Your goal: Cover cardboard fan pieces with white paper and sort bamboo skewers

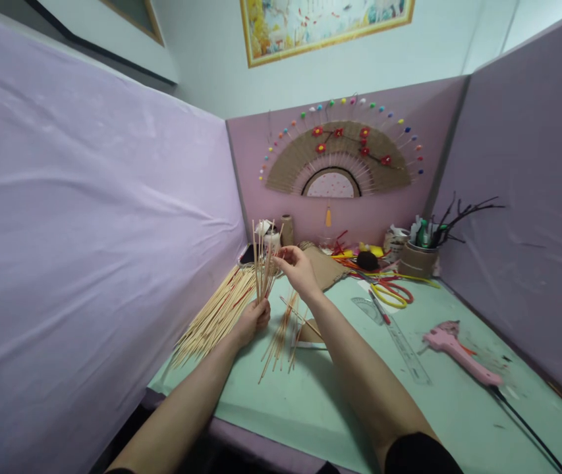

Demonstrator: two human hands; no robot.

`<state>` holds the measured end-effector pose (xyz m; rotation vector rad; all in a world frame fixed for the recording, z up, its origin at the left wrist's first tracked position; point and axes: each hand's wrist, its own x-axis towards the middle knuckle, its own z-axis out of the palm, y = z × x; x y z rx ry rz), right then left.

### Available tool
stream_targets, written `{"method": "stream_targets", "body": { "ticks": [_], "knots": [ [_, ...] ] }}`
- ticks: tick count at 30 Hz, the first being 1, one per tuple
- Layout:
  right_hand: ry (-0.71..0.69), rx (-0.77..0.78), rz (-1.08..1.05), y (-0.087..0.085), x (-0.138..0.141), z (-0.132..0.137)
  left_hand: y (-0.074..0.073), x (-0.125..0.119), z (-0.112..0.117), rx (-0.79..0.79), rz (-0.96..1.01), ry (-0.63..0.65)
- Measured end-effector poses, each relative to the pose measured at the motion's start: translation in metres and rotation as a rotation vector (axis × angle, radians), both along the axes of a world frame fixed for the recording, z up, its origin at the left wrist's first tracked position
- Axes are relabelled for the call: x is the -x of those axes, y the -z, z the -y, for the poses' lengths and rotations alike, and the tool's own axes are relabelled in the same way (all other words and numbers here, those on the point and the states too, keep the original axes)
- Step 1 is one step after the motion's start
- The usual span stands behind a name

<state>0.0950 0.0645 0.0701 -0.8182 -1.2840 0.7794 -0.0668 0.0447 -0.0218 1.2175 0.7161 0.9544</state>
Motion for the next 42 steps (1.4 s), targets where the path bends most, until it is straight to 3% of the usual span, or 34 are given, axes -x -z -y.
{"method": "stream_targets", "body": {
  "ticks": [12,17,22,36,42],
  "knots": [
    [-0.054,0.153,-0.065,0.0,-0.01,-0.003,-0.004,0.0,0.002,0.073,0.042,0.052],
    [-0.196,0.283,0.076,0.004,-0.012,0.0,-0.002,0.001,0.0,0.095,0.086,0.021],
    [-0.208,0.337,0.173,0.012,-0.004,0.001,0.001,0.001,-0.003,0.075,0.102,-0.003],
    [-0.084,0.311,0.218,0.017,0.004,-0.001,-0.003,0.0,-0.001,0.021,0.082,-0.015],
    [0.238,0.023,0.029,0.014,0.004,-0.008,-0.002,0.001,0.001,0.046,0.095,0.027]
  ]
}}
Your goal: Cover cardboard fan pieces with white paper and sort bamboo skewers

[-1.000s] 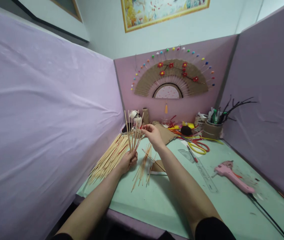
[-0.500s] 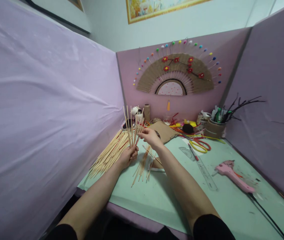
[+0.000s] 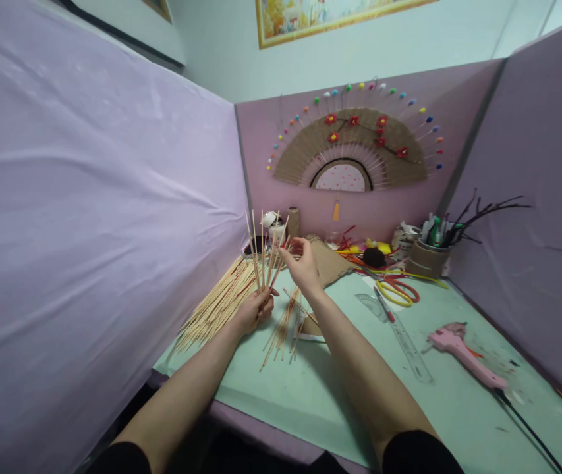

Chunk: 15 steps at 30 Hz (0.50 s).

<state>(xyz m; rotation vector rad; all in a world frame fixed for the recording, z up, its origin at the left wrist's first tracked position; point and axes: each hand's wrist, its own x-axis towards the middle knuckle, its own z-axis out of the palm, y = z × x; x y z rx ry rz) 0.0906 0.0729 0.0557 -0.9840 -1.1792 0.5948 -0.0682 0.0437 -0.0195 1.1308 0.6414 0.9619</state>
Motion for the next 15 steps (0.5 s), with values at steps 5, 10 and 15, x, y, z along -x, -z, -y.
{"method": "stream_targets", "body": {
  "ticks": [5,10,15],
  "knots": [
    [-0.142,0.053,-0.149,0.001,-0.02,-0.014,0.003,0.001,0.001,0.019,-0.002,0.115],
    [-0.499,0.149,-0.223,0.002,-0.028,-0.012,0.001,0.002,0.003,0.006,-0.011,0.148],
    [-0.622,0.16,-0.364,-0.003,-0.025,-0.004,-0.002,0.002,0.006,0.011,-0.038,0.177]
  ]
}}
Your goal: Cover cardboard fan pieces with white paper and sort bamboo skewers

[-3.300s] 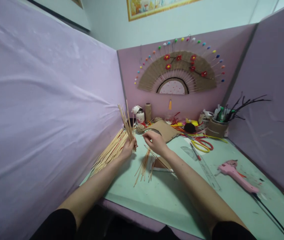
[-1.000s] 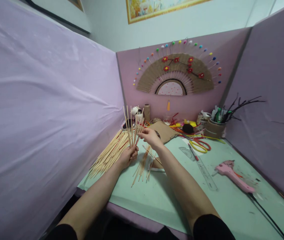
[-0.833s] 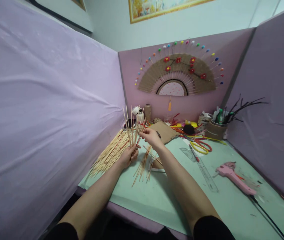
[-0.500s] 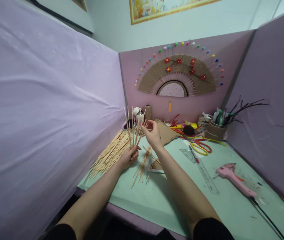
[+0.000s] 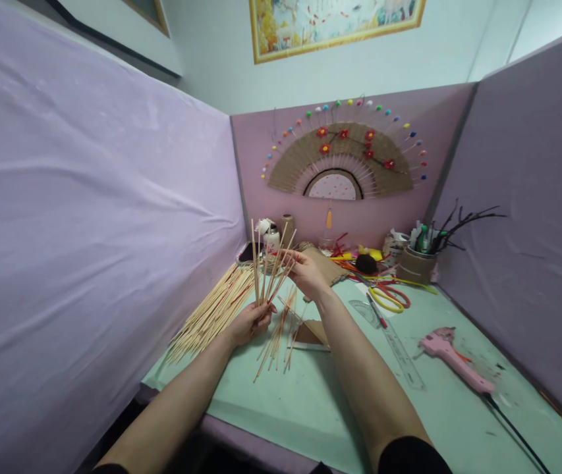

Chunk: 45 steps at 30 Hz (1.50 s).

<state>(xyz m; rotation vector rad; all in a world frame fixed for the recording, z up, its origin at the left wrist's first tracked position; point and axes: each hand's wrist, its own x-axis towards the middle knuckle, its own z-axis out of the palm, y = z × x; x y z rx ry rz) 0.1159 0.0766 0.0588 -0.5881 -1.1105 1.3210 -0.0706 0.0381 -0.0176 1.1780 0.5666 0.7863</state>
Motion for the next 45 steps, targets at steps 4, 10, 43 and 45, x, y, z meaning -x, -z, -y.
{"method": "stream_targets", "body": {
  "ticks": [4,10,43,45],
  "knots": [
    [-0.017,-0.004,-0.039,-0.004,0.001,0.004,-0.001,0.002,0.001,0.028,-0.007,0.073],
    [0.007,-0.038,-0.019,-0.008,0.002,0.007,-0.001,0.004,0.001,0.035,0.004,0.096],
    [0.644,-0.049,-0.296,-0.033,-0.04,0.007,0.005,0.003,-0.018,0.133,-0.022,-0.544],
    [0.744,-0.254,-0.166,-0.037,-0.028,0.024,0.004,0.003,-0.018,0.129,0.01,-0.58]
  ]
}}
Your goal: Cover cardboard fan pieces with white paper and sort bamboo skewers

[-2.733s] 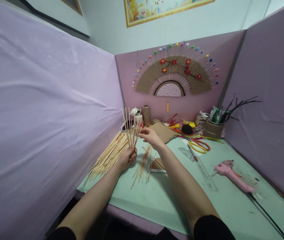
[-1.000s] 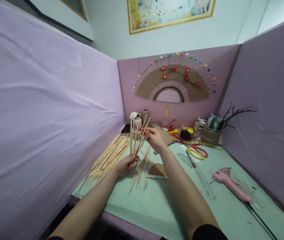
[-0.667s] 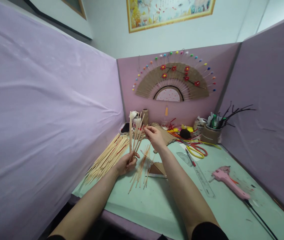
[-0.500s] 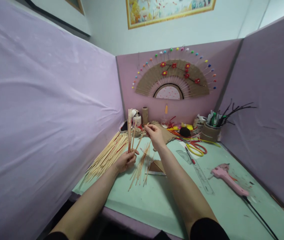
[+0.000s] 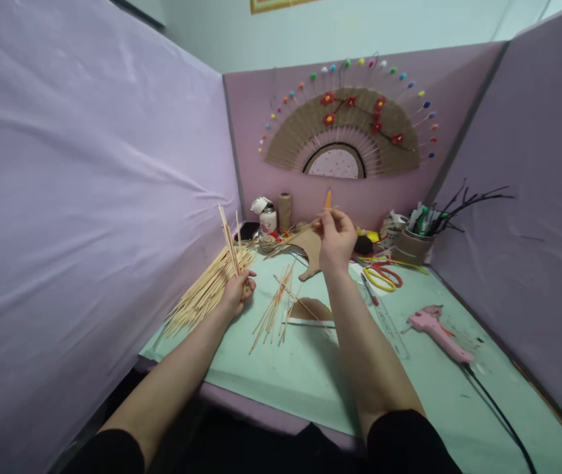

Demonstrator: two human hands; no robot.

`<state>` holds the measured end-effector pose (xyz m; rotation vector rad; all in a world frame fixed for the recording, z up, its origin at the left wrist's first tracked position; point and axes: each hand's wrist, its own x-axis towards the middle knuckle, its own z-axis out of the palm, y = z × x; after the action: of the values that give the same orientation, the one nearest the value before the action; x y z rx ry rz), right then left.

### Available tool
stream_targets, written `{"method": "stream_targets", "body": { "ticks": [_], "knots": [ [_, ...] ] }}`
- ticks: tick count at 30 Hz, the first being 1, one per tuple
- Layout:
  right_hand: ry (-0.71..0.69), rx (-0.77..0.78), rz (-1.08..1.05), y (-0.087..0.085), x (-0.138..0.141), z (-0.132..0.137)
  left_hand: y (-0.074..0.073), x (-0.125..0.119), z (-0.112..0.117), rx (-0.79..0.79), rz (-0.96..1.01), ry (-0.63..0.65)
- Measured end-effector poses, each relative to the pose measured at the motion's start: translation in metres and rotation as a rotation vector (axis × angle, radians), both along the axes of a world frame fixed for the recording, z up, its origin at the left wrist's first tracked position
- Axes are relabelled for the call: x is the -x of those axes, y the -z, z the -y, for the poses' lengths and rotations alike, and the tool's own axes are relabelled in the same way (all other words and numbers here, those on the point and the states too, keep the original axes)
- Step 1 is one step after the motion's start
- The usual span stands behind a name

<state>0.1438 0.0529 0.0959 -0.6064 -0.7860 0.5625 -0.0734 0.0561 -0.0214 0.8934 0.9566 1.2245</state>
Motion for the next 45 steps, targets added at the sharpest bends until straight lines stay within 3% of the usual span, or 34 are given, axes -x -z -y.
{"method": "stream_targets", "body": {
  "ticks": [3,6,8,10,13,16,22,25,29,33,38,41,45],
  "knots": [
    [0.134,-0.106,0.51,0.013,0.025,0.035,0.0,0.0,-0.001,-0.015,0.014,-0.006],
    [-0.087,-0.212,1.221,0.047,0.04,0.07,0.001,-0.001,-0.001,-0.036,0.012,0.014],
    [-0.193,-0.299,1.5,0.073,0.042,0.085,0.002,-0.001,-0.001,-0.049,-0.002,0.021],
    [-0.179,-0.371,1.633,0.093,0.039,0.093,0.003,-0.002,0.0,-0.052,-0.023,0.031],
    [-0.061,-0.449,1.763,0.109,0.033,0.094,0.003,-0.003,0.001,-0.024,-0.037,0.091],
    [-0.001,-0.457,1.856,0.113,0.03,0.086,0.002,-0.001,0.003,0.019,-0.017,0.195],
    [-0.035,-0.348,2.012,0.114,0.028,0.079,-0.004,0.003,0.009,-0.003,0.029,0.371],
    [-0.107,-0.25,1.999,0.111,0.026,0.082,-0.004,0.002,0.011,-0.059,0.015,0.398],
    [-0.149,-0.12,1.759,0.095,0.025,0.078,-0.004,0.001,0.011,-0.113,0.049,0.436],
    [-0.138,-0.022,1.454,0.056,0.033,0.057,-0.006,0.001,0.015,-0.143,0.092,0.546],
    [0.015,0.109,0.976,0.009,0.055,0.023,-0.009,0.004,0.021,-0.142,0.028,0.591],
    [0.049,0.176,0.78,0.004,0.063,0.009,-0.008,0.006,0.022,-0.15,0.041,0.654],
    [-0.051,0.236,0.717,0.013,0.065,0.002,-0.007,0.007,0.021,-0.145,0.058,0.716]
  ]
}}
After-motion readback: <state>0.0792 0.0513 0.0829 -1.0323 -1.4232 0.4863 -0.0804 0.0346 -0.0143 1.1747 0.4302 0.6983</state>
